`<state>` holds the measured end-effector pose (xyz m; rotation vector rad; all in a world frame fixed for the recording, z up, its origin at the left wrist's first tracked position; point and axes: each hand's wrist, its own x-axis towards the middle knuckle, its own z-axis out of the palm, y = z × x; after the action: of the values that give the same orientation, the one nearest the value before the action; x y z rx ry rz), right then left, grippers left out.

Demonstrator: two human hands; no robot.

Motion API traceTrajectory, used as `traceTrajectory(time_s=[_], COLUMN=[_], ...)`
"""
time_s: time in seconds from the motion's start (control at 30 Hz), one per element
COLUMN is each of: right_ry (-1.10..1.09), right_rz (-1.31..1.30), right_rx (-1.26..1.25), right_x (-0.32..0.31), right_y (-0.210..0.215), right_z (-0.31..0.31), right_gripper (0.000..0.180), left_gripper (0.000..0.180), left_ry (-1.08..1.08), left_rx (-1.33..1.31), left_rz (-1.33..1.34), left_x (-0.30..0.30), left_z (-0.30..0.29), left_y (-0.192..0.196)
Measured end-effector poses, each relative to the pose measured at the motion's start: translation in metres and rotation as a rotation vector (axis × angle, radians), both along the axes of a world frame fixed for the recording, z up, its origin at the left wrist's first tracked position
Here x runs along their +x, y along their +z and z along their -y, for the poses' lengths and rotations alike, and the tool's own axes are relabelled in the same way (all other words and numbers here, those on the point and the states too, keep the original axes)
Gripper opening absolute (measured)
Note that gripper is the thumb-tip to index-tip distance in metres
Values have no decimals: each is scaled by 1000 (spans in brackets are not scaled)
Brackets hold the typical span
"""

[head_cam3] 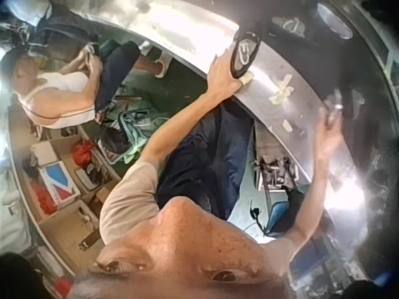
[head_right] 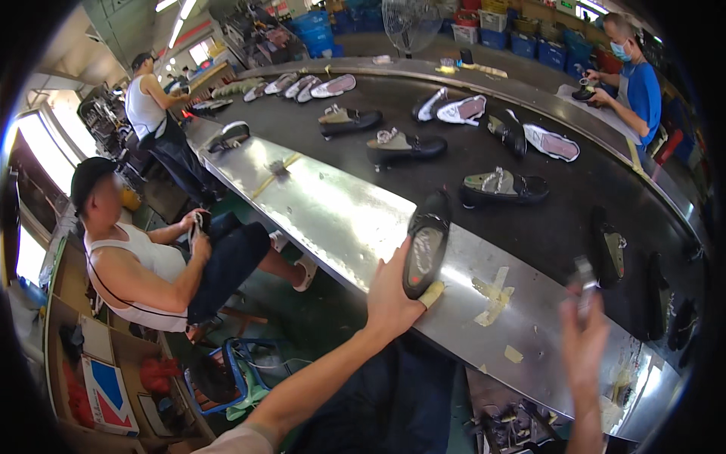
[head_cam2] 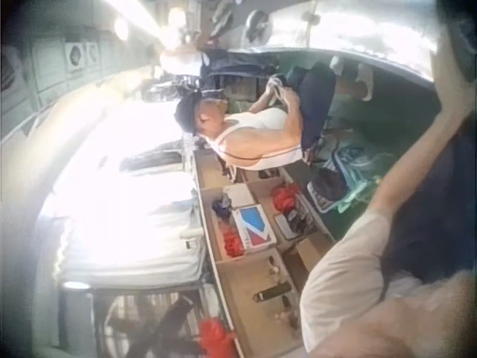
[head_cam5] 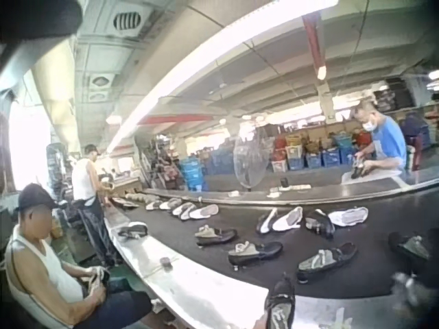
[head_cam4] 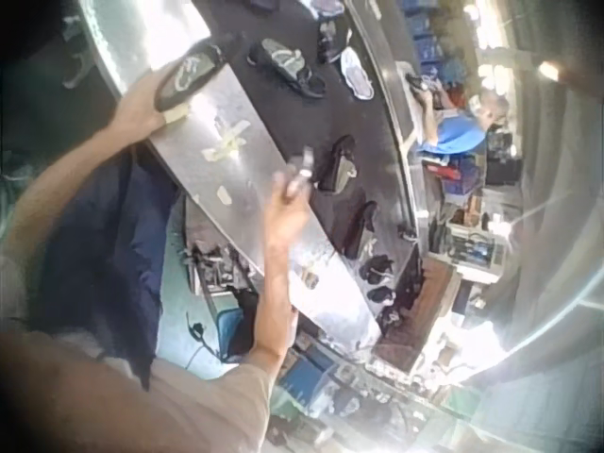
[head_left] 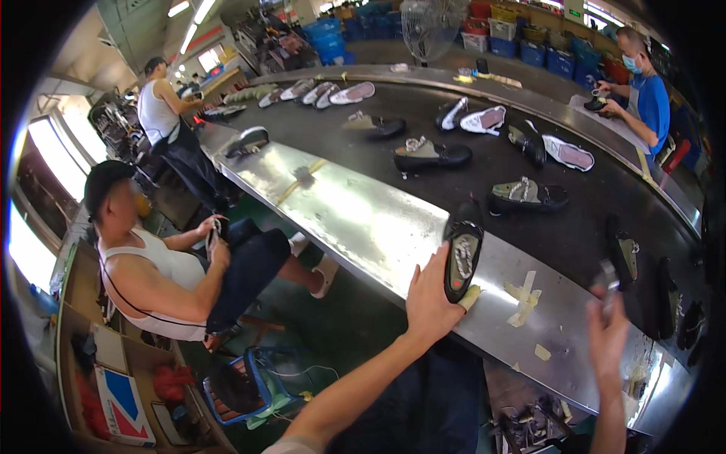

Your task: The person processes shoes along an assembly line by taking shoes from a conveyor belt, pulling and shaping the material around the shoe lasts with pliers, and placing the shoes back onto the conveyor belt.

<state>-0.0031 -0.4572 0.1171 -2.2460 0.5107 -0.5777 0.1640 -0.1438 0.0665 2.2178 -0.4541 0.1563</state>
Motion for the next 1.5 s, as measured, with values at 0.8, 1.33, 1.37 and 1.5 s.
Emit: traceTrajectory(time_s=[0.8,1.33,1.37,1.5], right_ry=[514,214,226,289], right_rz=[-416,-289,-212,-134], right_rx=[642,287,166,-75], right_x=[-213,-116,-115,-114], right_y=[-47,-109,-112,-118], right_z=[-286,-241,-240,-243], right_gripper=[20,44,41,35], left_gripper=[74,52,55,52], left_ry=[98,-199,-219,-179], left_rx=[-830,-492,-492,-361], left_rz=[-1423,-683,-726,-731], left_x=[-278,-216,-215,-213], left_z=[-145,-103,-107,-109], left_y=[-67,-96,-89,-87])
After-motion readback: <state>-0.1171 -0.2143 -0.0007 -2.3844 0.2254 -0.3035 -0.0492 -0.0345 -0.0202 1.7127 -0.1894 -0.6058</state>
